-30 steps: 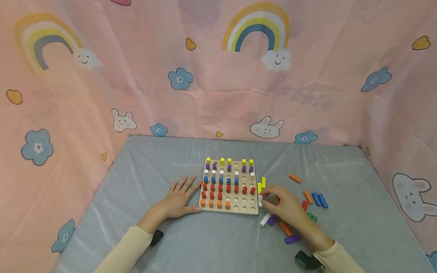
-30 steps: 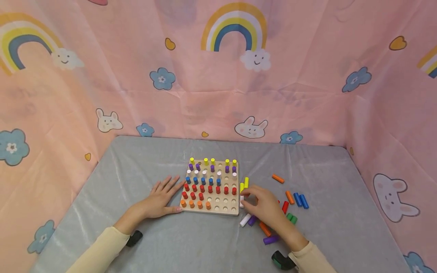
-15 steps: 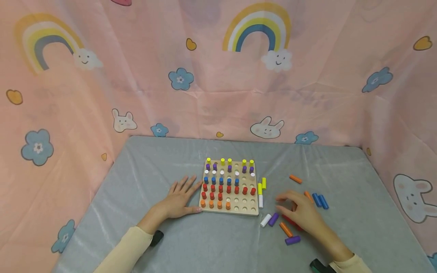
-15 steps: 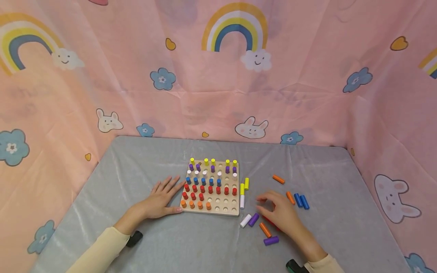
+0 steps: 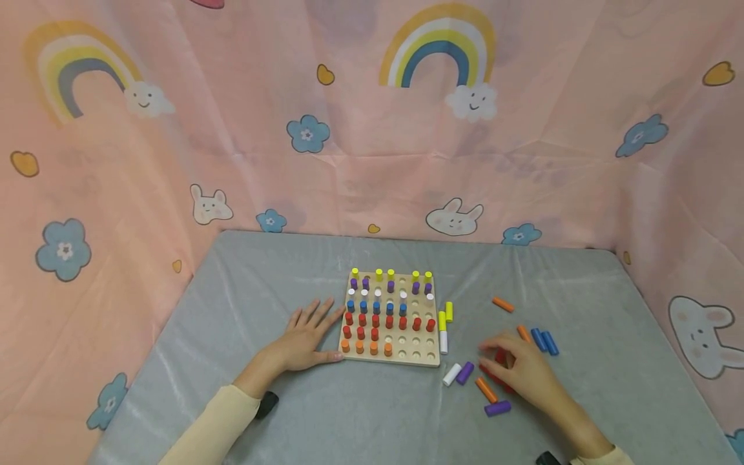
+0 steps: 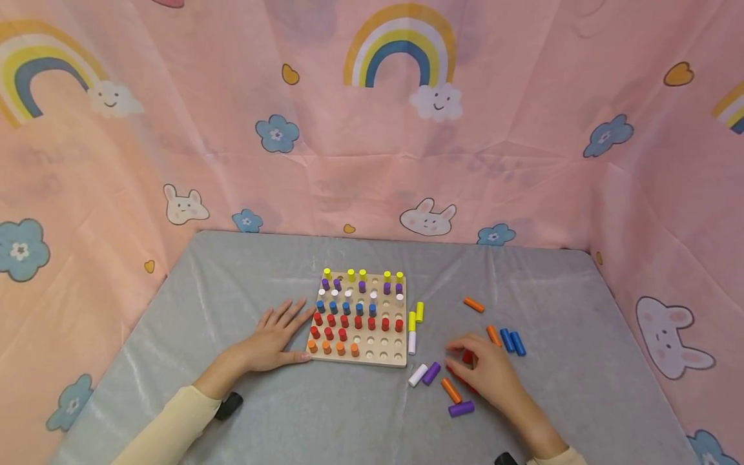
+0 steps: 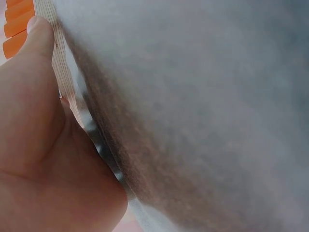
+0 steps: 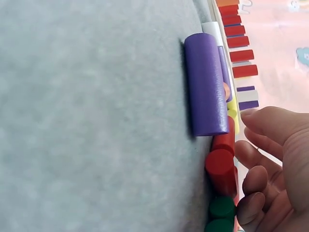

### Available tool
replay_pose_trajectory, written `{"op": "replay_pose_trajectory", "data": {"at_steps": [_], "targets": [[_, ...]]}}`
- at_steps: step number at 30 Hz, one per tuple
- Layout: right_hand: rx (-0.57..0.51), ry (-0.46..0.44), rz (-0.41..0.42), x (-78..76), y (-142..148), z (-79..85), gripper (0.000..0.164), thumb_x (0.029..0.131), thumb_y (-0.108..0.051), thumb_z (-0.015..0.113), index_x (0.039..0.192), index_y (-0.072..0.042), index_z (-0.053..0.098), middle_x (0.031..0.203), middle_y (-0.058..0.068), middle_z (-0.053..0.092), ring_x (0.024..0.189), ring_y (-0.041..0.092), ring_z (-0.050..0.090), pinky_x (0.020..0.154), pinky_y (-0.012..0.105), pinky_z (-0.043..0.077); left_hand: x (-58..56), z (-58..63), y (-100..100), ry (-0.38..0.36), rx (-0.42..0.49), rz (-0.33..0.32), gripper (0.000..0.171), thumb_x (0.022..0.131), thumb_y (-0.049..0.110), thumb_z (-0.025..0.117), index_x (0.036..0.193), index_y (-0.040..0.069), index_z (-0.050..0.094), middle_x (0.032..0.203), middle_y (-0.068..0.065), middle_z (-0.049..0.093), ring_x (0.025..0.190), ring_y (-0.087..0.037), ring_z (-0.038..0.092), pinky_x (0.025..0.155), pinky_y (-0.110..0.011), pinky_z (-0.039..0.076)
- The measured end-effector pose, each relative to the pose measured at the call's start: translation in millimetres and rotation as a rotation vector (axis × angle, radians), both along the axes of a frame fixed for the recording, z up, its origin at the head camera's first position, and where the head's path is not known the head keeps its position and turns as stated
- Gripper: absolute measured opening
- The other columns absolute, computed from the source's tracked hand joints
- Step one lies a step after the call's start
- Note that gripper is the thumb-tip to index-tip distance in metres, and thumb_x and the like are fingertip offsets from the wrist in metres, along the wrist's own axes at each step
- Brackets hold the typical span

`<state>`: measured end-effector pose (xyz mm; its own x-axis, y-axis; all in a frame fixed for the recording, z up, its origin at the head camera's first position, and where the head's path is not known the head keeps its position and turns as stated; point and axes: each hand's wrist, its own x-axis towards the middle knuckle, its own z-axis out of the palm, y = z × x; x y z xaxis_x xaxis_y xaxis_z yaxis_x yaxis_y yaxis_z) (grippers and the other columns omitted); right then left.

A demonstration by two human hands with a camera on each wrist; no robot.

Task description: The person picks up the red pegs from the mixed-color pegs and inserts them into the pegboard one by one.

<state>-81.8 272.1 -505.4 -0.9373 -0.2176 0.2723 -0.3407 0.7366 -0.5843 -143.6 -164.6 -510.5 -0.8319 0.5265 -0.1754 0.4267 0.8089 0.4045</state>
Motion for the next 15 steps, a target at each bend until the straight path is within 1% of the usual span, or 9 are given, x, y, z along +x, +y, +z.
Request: {"op": "replay_pose_trajectory", "data": {"at_steps": [1,5,8,11,15], "targets": [[0.006,0.0,-0.002,0.9,0.3,-0.2,0.023,0.074,-0.013,0.086,0.093,-0.019,0.074,0.08,-0.008,0.062,0.061,-0.002,0.043,0.053,0.018,0.037,-0.1,-0.2,0.3,0.004,0.004,-0.001,0.097,0.086,0.074,0.052,0.161,0.026,0.012,0.169,-0.011,0.006,0.155,-0.041,0.003,0.118,-0.069,0.004],[0.01,-0.004,-0.001,3.7,0.6,-1.8,0.024,0.074,-0.013,0.086,0.093,-0.019,0.074,0.083,-0.009,0.066,0.066,-0.001,0.049,0.057,0.018,0.041,0.2,5.1,2.4,-0.005,-0.015,0.004,0.094,0.088,0.066,0.058,0.161,0.024,0.014,0.169,-0.012,0.008,0.154,-0.042,0.005,0.118,-0.07,0.006],[-0.001,0.006,0.007,4.9,0.1,-3.4,0.025,0.073,-0.011,0.086,0.092,-0.019,0.074,0.083,-0.01,0.068,0.064,-0.001,0.049,0.055,0.017,0.04,0.8,9.3,3.9,-0.009,-0.043,0.005,0.093,0.09,0.061,0.061,0.16,0.023,0.015,0.169,-0.012,0.007,0.155,-0.042,0.005,0.119,-0.069,0.007],[0.009,0.029,0.013,5.6,-0.9,-4.3,0.025,0.071,-0.011,0.087,0.091,-0.02,0.074,0.081,-0.011,0.067,0.064,-0.003,0.049,0.055,0.017,0.039,1.2,10.5,4.5,-0.001,-0.038,0.003,0.092,0.089,0.06,0.061,0.16,0.021,0.017,0.168,-0.013,0.009,0.154,-0.043,0.006,0.118,-0.069,0.008],[0.028,0.018,0.014,6.1,-2.3,-3.5,0.025,0.071,-0.012,0.087,0.091,-0.019,0.074,0.08,-0.012,0.067,0.065,-0.004,0.049,0.055,0.017,0.038,1.5,8.6,3.5,-0.01,-0.024,0.002,0.094,0.089,0.064,0.059,0.161,0.023,0.014,0.169,-0.012,0.006,0.155,-0.042,0.004,0.119,-0.069,0.004]]}}
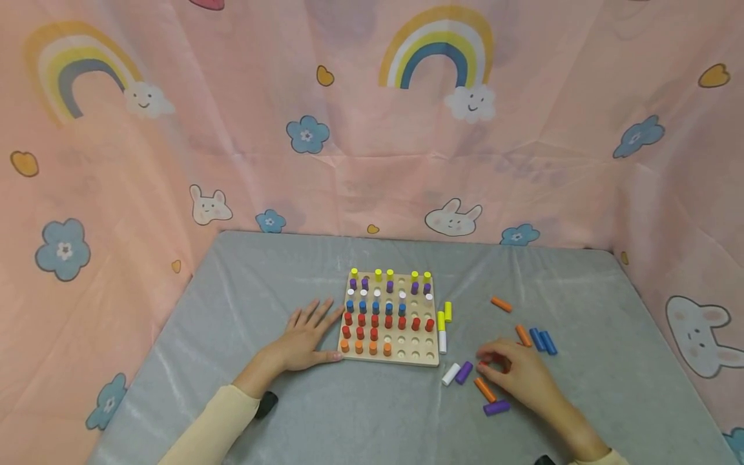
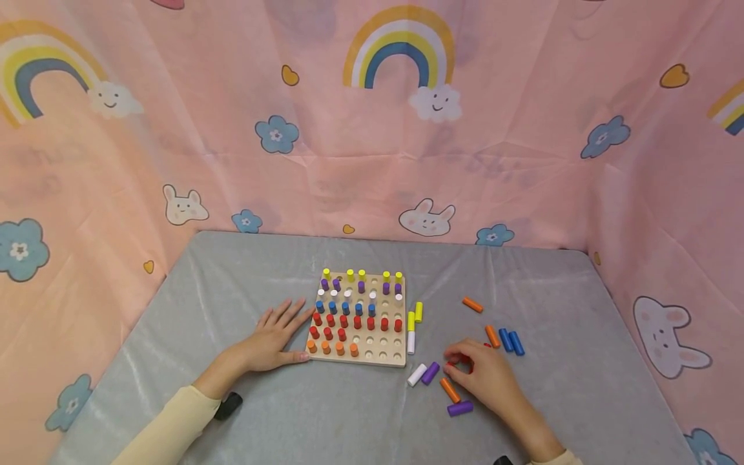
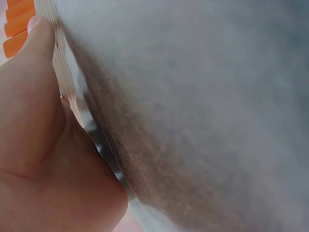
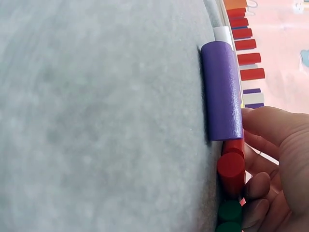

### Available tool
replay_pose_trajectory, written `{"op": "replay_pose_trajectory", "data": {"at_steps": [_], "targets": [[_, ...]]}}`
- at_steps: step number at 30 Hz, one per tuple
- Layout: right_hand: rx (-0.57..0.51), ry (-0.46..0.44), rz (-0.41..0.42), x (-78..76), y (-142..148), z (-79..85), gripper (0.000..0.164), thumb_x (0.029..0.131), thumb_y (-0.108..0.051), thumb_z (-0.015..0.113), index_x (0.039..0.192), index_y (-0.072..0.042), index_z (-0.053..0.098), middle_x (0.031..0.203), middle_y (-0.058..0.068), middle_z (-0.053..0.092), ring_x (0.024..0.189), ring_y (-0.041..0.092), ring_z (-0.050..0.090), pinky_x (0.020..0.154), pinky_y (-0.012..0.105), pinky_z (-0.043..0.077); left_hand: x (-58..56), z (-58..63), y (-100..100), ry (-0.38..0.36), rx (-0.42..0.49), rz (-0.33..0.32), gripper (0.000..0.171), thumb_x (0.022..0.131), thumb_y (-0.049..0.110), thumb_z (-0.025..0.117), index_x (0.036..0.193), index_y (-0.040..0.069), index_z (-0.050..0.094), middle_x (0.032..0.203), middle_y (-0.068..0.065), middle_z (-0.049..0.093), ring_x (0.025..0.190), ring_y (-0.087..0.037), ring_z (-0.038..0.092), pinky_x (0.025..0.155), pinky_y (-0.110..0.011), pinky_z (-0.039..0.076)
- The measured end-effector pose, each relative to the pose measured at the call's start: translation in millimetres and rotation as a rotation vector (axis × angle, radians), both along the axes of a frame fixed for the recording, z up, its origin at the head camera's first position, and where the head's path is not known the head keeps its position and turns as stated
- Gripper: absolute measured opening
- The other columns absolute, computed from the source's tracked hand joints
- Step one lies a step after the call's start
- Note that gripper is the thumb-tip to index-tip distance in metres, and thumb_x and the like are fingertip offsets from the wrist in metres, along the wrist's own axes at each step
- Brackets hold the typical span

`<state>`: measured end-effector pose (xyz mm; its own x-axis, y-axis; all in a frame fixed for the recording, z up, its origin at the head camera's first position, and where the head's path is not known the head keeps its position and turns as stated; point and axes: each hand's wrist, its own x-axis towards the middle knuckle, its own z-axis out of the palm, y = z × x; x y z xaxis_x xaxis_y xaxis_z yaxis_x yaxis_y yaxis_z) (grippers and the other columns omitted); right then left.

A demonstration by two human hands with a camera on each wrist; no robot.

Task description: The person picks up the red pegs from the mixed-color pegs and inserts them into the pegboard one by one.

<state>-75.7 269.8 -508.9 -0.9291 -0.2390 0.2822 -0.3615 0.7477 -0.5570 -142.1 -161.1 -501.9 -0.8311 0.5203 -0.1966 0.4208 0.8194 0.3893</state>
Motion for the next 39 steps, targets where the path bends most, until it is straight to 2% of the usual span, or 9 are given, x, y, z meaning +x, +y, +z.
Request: {"op": "replay_pose_trajectory", "data": {"at_steps": [4,8,18,22,26,30,35,39], "targets": [[0.031,-0.05,-0.015,-0.1,-1.0,-0.1,0.023,0.073,-0.013,0.086,0.091,-0.02,0.074,0.081,-0.012,0.067,0.064,-0.004,0.049,0.054,0.017,0.038,0.5,-1.9,-1.3,0.014,0.042,-0.006,0.095,0.087,0.07,0.055,0.16,0.022,0.016,0.168,-0.014,0.009,0.154,-0.044,0.006,0.118,-0.07,0.004],[0.066,-0.055,-0.029,-0.3,-1.6,-1.9,0.023,0.074,-0.015,0.086,0.091,-0.021,0.074,0.08,-0.013,0.067,0.063,-0.005,0.047,0.054,0.017,0.038,0.9,-3.0,-2.1,0.024,0.067,-0.01,0.096,0.086,0.072,0.054,0.16,0.021,0.018,0.167,-0.015,0.011,0.153,-0.045,0.007,0.117,-0.071,0.004],[0.068,-0.063,-0.044,-1.6,-3.2,-2.0,0.021,0.074,-0.014,0.086,0.09,-0.022,0.074,0.078,-0.014,0.065,0.062,-0.005,0.045,0.054,0.017,0.037,1.8,1.1,-0.7,0.027,0.04,-0.011,0.095,0.088,0.068,0.057,0.159,0.018,0.02,0.167,-0.016,0.013,0.153,-0.045,0.009,0.118,-0.07,0.006],[0.078,-0.089,-0.058,-3.1,-5.0,0.2,0.02,0.076,-0.016,0.085,0.091,-0.022,0.074,0.078,-0.013,0.065,0.062,-0.005,0.044,0.054,0.018,0.038,0.8,-3.5,-1.7,0.029,0.031,-0.008,0.096,0.087,0.071,0.055,0.16,0.022,0.017,0.168,-0.014,0.011,0.154,-0.043,0.007,0.118,-0.07,0.005],[0.08,-0.106,-0.066,-4.6,-6.7,3.1,0.019,0.078,-0.018,0.084,0.093,-0.022,0.074,0.079,-0.013,0.063,0.063,-0.003,0.045,0.055,0.018,0.038,-2.0,-13.3,-3.9,0.043,0.028,0.001,0.096,0.087,0.072,0.054,0.16,0.027,0.014,0.169,-0.009,0.008,0.155,-0.04,0.005,0.119,-0.068,0.005],[0.067,-0.087,-0.061,-6.4,-7.6,4.6,0.02,0.078,-0.017,0.084,0.095,-0.021,0.074,0.078,-0.013,0.06,0.061,-0.004,0.043,0.053,0.018,0.037,-3.1,-14.0,-4.2,0.028,0.022,0.0,0.096,0.087,0.07,0.056,0.161,0.028,0.012,0.169,-0.009,0.006,0.155,-0.039,0.003,0.119,-0.068,0.003],[0.028,-0.02,-0.048,-9.9,-9.7,7.6,0.02,0.078,-0.012,0.083,0.095,-0.018,0.074,0.08,-0.01,0.064,0.056,-0.005,0.042,0.048,0.018,0.037,-3.6,-12.4,-3.9,0.014,0.018,0.001,0.097,0.086,0.071,0.056,0.161,0.027,0.011,0.169,-0.008,0.005,0.156,-0.039,0.002,0.12,-0.068,0.002],[0.018,-0.021,-0.062,-11.4,-11.3,9.6,0.019,0.08,-0.011,0.081,0.096,-0.017,0.074,0.083,-0.008,0.066,0.053,-0.003,0.042,0.047,0.018,0.037,-4.1,-13.6,-3.7,0.016,0.004,0.002,0.097,0.086,0.071,0.056,0.161,0.028,0.01,0.17,-0.007,0.004,0.156,-0.038,0.002,0.12,-0.068,0.003]]}}
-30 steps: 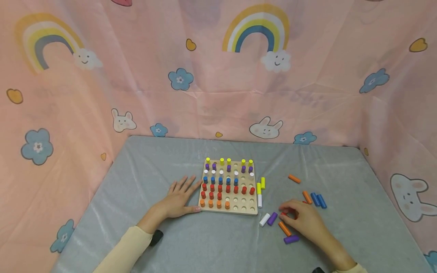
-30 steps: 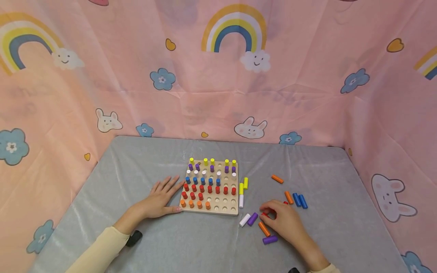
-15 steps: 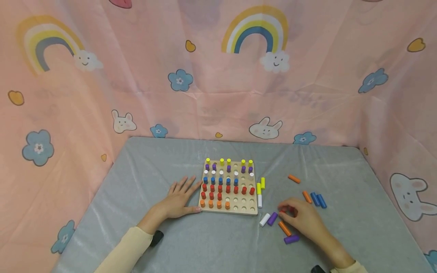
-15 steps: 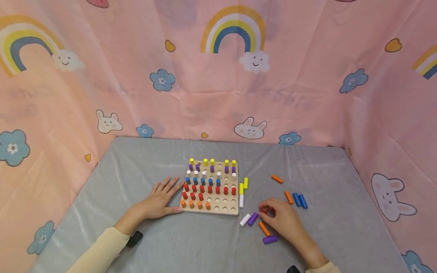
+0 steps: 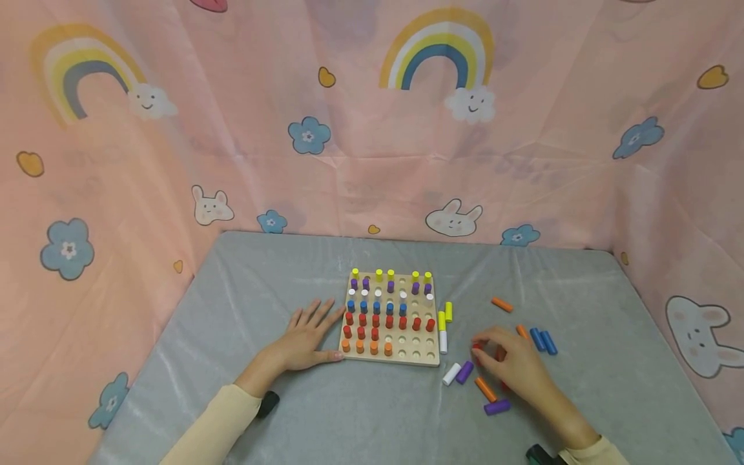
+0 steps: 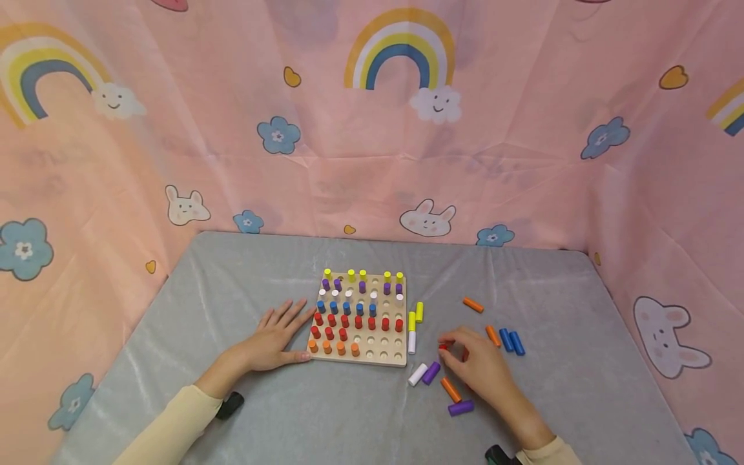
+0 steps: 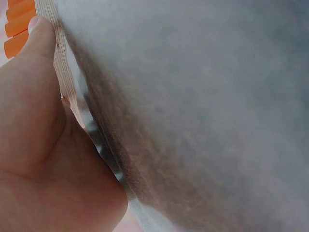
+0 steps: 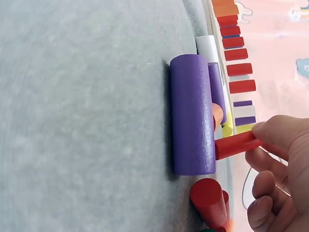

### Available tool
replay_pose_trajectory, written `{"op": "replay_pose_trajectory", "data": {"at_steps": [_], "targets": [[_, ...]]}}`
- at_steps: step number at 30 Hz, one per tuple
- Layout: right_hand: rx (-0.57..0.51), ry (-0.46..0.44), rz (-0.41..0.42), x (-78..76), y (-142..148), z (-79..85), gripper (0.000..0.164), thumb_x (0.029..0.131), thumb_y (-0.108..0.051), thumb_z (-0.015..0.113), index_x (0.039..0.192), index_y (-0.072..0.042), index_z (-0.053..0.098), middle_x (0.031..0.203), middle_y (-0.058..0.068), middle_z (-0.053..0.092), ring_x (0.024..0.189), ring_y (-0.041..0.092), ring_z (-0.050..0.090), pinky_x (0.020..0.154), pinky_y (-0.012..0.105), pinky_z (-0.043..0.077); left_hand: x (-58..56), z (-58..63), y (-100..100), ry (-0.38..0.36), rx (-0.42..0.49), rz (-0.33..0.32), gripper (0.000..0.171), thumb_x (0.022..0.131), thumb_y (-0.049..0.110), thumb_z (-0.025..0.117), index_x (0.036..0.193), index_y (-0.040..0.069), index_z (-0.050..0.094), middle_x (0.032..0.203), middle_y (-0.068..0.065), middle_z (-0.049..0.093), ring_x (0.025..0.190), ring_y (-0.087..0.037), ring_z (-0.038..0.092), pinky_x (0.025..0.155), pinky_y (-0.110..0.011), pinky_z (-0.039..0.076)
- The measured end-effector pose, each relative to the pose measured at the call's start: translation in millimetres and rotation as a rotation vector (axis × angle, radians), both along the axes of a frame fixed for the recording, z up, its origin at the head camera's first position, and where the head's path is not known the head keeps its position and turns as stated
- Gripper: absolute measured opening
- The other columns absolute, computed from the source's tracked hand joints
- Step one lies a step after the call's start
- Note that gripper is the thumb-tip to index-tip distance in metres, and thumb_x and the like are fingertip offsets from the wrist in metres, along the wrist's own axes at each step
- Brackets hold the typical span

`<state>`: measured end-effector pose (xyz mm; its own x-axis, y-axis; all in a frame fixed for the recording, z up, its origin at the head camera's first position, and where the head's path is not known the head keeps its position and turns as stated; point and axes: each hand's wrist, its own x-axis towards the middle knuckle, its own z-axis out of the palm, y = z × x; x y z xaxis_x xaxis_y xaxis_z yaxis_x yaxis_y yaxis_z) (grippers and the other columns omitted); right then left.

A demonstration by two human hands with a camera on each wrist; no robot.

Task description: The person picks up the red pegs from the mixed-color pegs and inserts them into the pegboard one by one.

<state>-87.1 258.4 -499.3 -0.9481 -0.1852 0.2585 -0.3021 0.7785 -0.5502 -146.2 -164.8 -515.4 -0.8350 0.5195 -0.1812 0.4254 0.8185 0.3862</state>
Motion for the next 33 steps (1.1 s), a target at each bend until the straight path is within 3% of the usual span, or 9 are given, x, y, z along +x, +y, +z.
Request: {"op": "replay_pose_trajectory", "data": {"at_steps": [10,19,33], "targets": [[0.03,0.018,-0.011,0.9,-0.9,-4.0,0.022,0.078,-0.013,0.083,0.096,-0.02,0.074,0.086,-0.006,0.067,0.054,-0.005,0.04,0.048,0.018,0.036,0.2,4.0,0.9,0.015,-0.008,0.003,0.095,0.088,0.062,0.062,0.161,0.027,0.011,0.17,-0.007,0.005,0.156,-0.039,0.003,0.12,-0.068,0.004],[0.123,-0.085,-0.026,-7.9,-10.7,-7.6,0.019,0.081,-0.023,0.082,0.098,-0.02,0.074,0.091,-0.008,0.07,0.08,0.005,0.057,0.067,0.023,0.044,0.7,0.6,0.4,0.006,0.004,0.002,0.095,0.088,0.066,0.058,0.161,0.028,0.009,0.17,-0.007,0.004,0.156,-0.039,0.002,0.12,-0.068,0.003],[0.174,-0.101,0.002,-14.8,-22.5,-6.2,0.019,0.082,-0.022,0.08,0.1,-0.019,0.075,0.084,-0.012,0.067,0.08,0.004,0.059,0.075,0.032,0.05,2.9,7.7,1.8,-0.02,0.005,0.003,0.096,0.087,0.068,0.057,0.161,0.026,0.011,0.169,-0.009,0.005,0.155,-0.04,0.002,0.12,-0.067,0.001]]}}
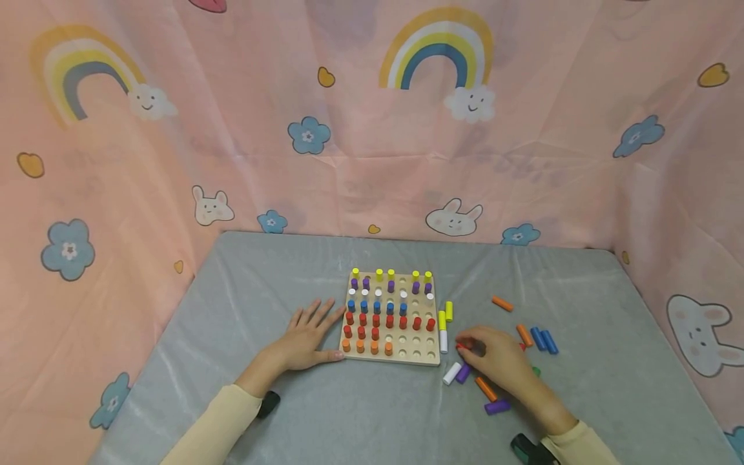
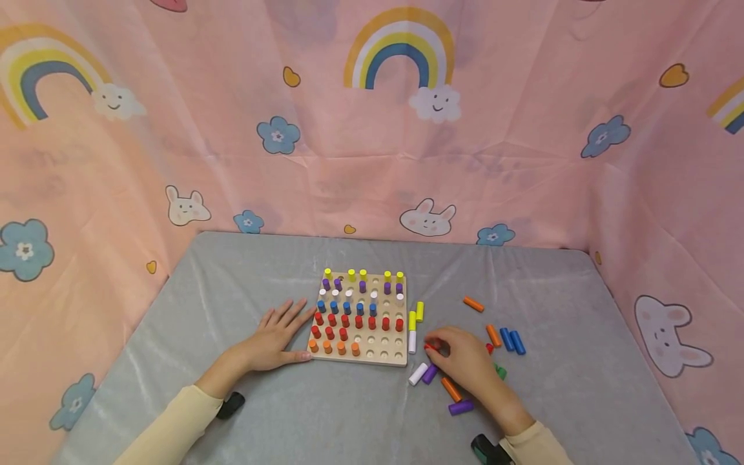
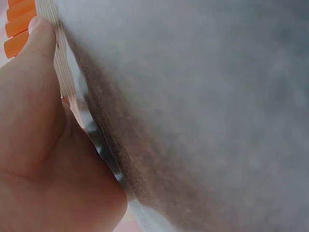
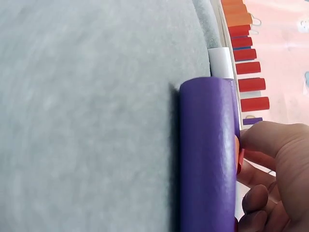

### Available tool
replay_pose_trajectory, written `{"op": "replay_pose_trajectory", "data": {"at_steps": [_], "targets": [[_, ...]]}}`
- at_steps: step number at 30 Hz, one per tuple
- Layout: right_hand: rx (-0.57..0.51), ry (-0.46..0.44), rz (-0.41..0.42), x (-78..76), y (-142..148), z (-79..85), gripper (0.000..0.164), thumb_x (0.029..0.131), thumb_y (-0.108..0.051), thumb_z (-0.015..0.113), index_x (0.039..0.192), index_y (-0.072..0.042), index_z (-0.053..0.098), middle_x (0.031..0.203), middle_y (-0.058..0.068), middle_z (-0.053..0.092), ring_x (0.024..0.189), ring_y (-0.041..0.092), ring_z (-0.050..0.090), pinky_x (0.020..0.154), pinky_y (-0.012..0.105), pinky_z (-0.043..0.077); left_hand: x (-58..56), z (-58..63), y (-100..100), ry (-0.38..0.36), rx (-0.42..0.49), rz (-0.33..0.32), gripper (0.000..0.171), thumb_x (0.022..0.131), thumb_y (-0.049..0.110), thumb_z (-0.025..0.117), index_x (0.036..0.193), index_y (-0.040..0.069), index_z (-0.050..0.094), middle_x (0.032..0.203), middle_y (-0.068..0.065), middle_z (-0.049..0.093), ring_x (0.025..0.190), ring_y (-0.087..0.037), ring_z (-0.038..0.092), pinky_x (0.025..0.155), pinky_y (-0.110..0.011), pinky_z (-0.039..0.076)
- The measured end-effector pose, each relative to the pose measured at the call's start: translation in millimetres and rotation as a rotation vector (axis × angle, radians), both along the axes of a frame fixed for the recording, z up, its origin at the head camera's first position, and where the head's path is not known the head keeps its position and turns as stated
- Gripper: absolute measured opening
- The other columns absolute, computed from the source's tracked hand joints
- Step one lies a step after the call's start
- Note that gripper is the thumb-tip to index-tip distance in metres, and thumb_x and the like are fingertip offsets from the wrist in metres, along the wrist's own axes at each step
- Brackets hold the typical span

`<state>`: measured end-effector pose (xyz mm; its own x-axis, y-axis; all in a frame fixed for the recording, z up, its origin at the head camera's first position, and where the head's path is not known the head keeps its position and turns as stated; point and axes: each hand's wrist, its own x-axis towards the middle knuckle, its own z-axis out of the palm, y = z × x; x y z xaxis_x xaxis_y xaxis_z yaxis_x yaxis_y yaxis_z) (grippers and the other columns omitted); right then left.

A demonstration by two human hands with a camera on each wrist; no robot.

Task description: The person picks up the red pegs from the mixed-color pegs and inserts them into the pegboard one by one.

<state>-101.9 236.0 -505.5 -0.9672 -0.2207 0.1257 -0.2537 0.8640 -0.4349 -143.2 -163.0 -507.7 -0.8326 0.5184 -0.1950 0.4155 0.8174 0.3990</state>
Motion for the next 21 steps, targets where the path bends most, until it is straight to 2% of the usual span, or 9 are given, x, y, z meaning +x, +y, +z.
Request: {"op": "replay_pose_trajectory", "data": {"at_steps": [6,13,17,21], "targets": [[-0.042,0.0,-0.008,-1.8,-3.5,1.3,0.016,0.084,-0.02,0.078,0.099,-0.019,0.074,0.09,-0.008,0.07,0.084,0.007,0.062,0.076,0.033,0.051,2.2,7.0,2.9,0.012,-0.022,0.002,0.093,0.089,0.061,0.061,0.16,0.022,0.016,0.168,-0.012,0.009,0.155,-0.042,0.006,0.119,-0.068,0.006],[-0.071,0.05,-0.002,-3.4,-9.6,6.0,0.017,0.082,-0.02,0.079,0.097,-0.018,0.07,0.089,-0.007,0.068,0.076,0.006,0.055,0.065,0.023,0.045,2.4,9.7,4.6,0.024,-0.045,0.005,0.091,0.09,0.058,0.062,0.16,0.021,0.018,0.168,-0.013,0.011,0.154,-0.042,0.008,0.119,-0.069,0.009],[-0.099,0.084,0.022,-4.6,-13.8,6.9,0.022,0.083,-0.019,0.079,0.102,-0.016,0.07,0.089,-0.006,0.067,0.074,0.006,0.052,0.063,0.02,0.043,3.0,10.3,4.5,0.021,-0.04,0.008,0.091,0.09,0.059,0.062,0.16,0.021,0.018,0.168,-0.013,0.011,0.154,-0.042,0.008,0.119,-0.069,0.009],[-0.141,0.065,0.037,-5.8,-17.9,8.2,0.024,0.084,-0.019,0.078,0.107,-0.016,0.073,0.09,-0.007,0.067,0.071,0.005,0.05,0.06,0.018,0.041,2.6,9.2,4.5,0.017,-0.04,0.008,0.092,0.089,0.059,0.063,0.16,0.022,0.017,0.168,-0.012,0.01,0.155,-0.042,0.007,0.119,-0.069,0.008]]}}
